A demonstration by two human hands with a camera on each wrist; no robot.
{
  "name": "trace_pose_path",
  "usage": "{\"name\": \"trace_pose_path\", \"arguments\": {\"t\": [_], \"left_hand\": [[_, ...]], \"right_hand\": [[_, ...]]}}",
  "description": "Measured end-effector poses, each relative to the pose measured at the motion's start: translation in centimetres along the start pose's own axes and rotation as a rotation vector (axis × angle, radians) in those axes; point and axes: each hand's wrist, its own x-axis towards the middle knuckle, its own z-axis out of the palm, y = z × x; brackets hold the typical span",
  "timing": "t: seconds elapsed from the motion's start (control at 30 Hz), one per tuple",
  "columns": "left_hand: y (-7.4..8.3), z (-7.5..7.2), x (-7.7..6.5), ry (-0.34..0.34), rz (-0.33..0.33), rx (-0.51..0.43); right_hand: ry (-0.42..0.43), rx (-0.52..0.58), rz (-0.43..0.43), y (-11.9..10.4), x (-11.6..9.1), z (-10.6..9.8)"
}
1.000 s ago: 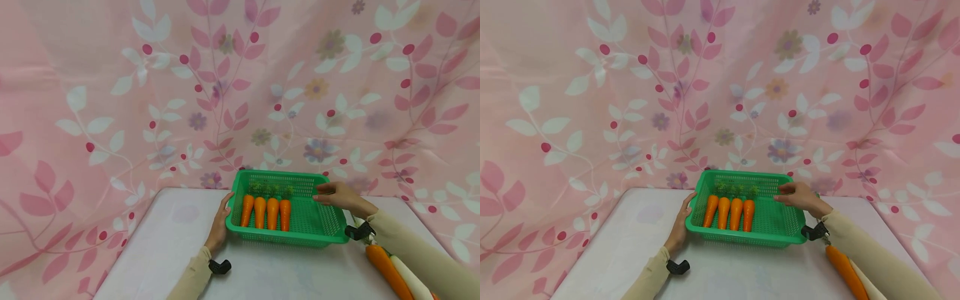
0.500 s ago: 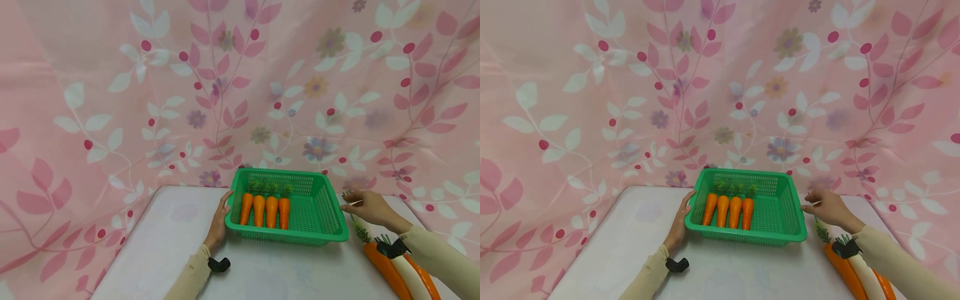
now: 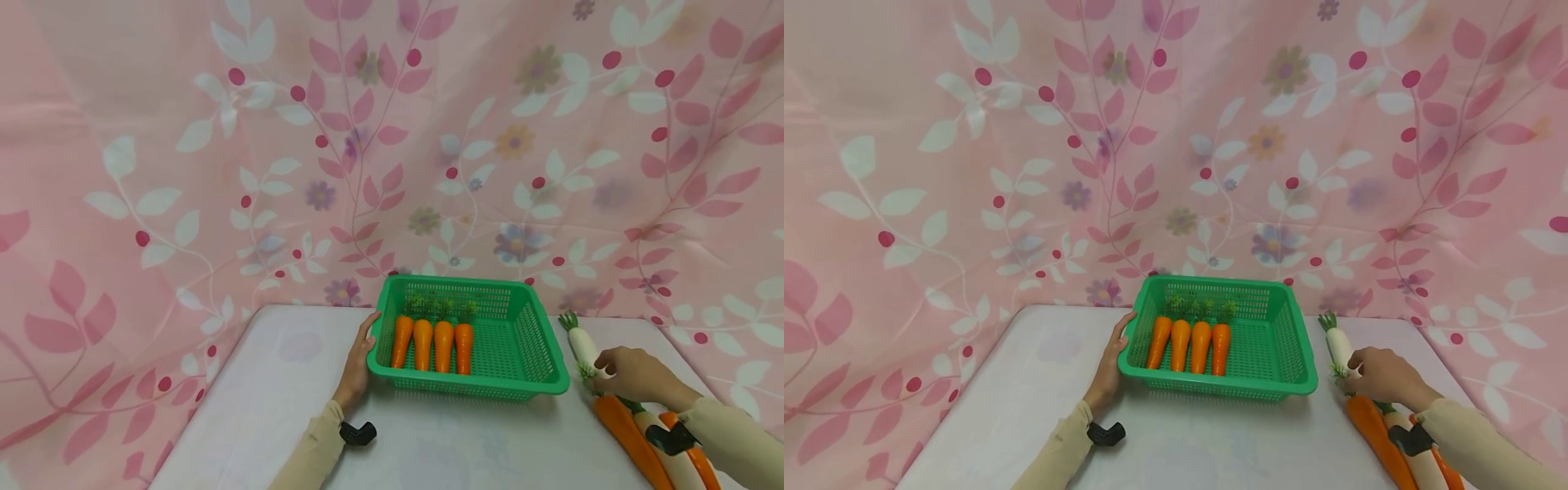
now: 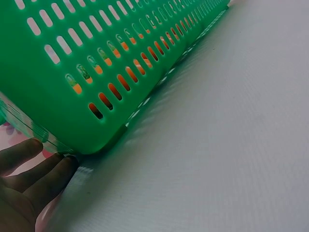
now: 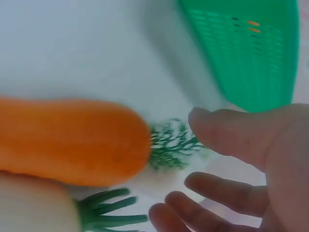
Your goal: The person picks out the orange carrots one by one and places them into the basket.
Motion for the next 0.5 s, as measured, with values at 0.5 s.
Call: {"name": "trace_pose_path", "arguments": {"t": [0.5], "left_hand": [[-0.3, 0.0, 0.0, -0.002, 0.006, -0.006]], "right_hand": [[-0.045, 0.049, 0.107, 0.9, -2.0, 2.4]]}}
